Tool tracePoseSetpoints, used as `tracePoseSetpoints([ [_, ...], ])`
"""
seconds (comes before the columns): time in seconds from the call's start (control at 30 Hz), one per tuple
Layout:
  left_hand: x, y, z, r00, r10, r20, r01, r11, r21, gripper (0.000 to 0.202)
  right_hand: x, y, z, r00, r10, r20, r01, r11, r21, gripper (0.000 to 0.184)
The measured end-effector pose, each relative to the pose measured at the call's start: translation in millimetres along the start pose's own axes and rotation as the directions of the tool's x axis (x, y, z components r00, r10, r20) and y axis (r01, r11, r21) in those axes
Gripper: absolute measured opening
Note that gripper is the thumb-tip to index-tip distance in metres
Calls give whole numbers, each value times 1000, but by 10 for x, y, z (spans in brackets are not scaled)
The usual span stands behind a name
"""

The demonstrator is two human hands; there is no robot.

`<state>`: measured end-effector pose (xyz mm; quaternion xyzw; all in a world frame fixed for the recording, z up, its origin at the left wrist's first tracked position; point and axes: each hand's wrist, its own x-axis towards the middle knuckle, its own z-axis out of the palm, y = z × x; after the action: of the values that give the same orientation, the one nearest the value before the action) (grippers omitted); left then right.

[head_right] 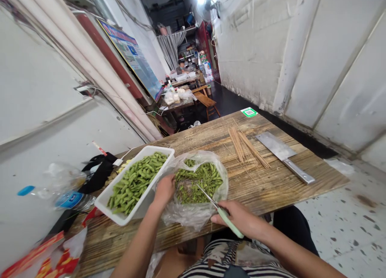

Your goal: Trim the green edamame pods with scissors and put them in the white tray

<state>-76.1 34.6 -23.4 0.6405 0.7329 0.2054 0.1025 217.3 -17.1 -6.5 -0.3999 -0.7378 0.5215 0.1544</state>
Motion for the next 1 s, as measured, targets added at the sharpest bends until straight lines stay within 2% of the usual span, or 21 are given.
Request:
tracePoseSetpoints([
  [0.17,150,-50,129,999,-32,16,33,996,-81,30,-12,78,22,1000,6,17,-6,1000,6,28],
  [0.3,75,-57,74,996,-9,85,22,988,-154,33,-17,122,22,1000,0,9,0,1000,3,28],
  [0.4,-47,-29,10,986,31,164,8,972,-236,26,-11,118,22,1000,9,6,-9,1000,-9,29],
  [0.5,-159,23,-12,959,87,271,36,907,-419,28,0,110,30,1000,14,8,-14,1000,-24,29],
  [0.6,-209,65,-11,958,56,281,110,834,-540,40,4,109,33,1000,14,10,-14,1000,-15,30],
  [0.67,-217,88,-19,980,-1,201,105,855,-508,37,-2,105,27,1000,20,9,-20,1000,-9,30],
  [0.77,-237,134,-24,996,-32,83,57,944,-325,15,-15,87,12,999,40,12,-39,999,-13,30],
  [0.83,-272,173,3,992,-7,128,38,971,-236,8,-20,71,4,999,40,11,-40,999,-21,30],
  [0.93,-331,221,81,969,18,246,31,980,-194,4,-26,39,-7,1000,27,3,-27,999,-31,31],
  [1.0,-352,240,120,966,24,258,31,978,-206,4,-33,6,-19,1000,17,9,-17,1000,-19,33],
])
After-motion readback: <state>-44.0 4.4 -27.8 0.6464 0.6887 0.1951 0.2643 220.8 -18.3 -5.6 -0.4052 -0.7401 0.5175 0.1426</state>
